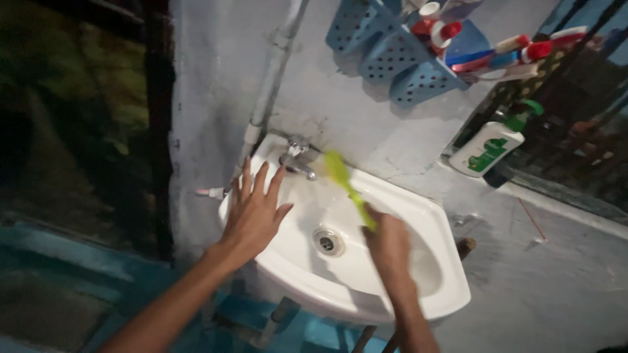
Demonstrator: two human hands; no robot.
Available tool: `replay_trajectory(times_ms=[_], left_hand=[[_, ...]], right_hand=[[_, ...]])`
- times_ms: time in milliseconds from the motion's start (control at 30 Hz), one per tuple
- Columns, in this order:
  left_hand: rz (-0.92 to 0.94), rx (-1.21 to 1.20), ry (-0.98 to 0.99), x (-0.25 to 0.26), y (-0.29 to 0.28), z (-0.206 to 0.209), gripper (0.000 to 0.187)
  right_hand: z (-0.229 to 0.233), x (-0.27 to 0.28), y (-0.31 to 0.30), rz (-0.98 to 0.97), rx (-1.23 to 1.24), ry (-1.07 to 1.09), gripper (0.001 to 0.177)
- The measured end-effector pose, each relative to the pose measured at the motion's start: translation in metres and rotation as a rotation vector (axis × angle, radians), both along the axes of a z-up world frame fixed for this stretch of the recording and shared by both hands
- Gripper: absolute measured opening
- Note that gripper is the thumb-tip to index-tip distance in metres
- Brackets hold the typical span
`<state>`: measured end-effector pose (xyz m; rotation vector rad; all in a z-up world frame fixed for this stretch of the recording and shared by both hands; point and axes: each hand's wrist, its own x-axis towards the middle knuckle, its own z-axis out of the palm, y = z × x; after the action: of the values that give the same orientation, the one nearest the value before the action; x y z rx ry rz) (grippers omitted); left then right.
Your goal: The person scrubs the interior of a white bathroom sink using a yellow brush while water runs from the tap. They repeatedly rinse the brush and continue scrubbing the basin and drain area throughout the clip.
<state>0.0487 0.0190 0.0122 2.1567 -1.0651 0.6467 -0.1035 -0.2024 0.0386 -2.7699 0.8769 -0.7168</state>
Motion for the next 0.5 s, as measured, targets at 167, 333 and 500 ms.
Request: replay_trajectory(times_ms=[167,333,500], left_hand=[[0.028,-0.018,0.042,0.005,-0.009,0.002,0.076],[0.089,0.052,0.031,0.003,-0.01,-0.005,0.073],[0.105,0.044,0.003,0.005,-0.01,-0.008,0.07]], right_hand=[[0.011,-0.073,-0.049,-0.289,-0.247,0.039,0.037],[0.006,-0.046,-0.04,-0.302,-0.243,0.008,0.02],[-0.015,0.018,0.027,0.013,-0.074,-0.064,0.045]])
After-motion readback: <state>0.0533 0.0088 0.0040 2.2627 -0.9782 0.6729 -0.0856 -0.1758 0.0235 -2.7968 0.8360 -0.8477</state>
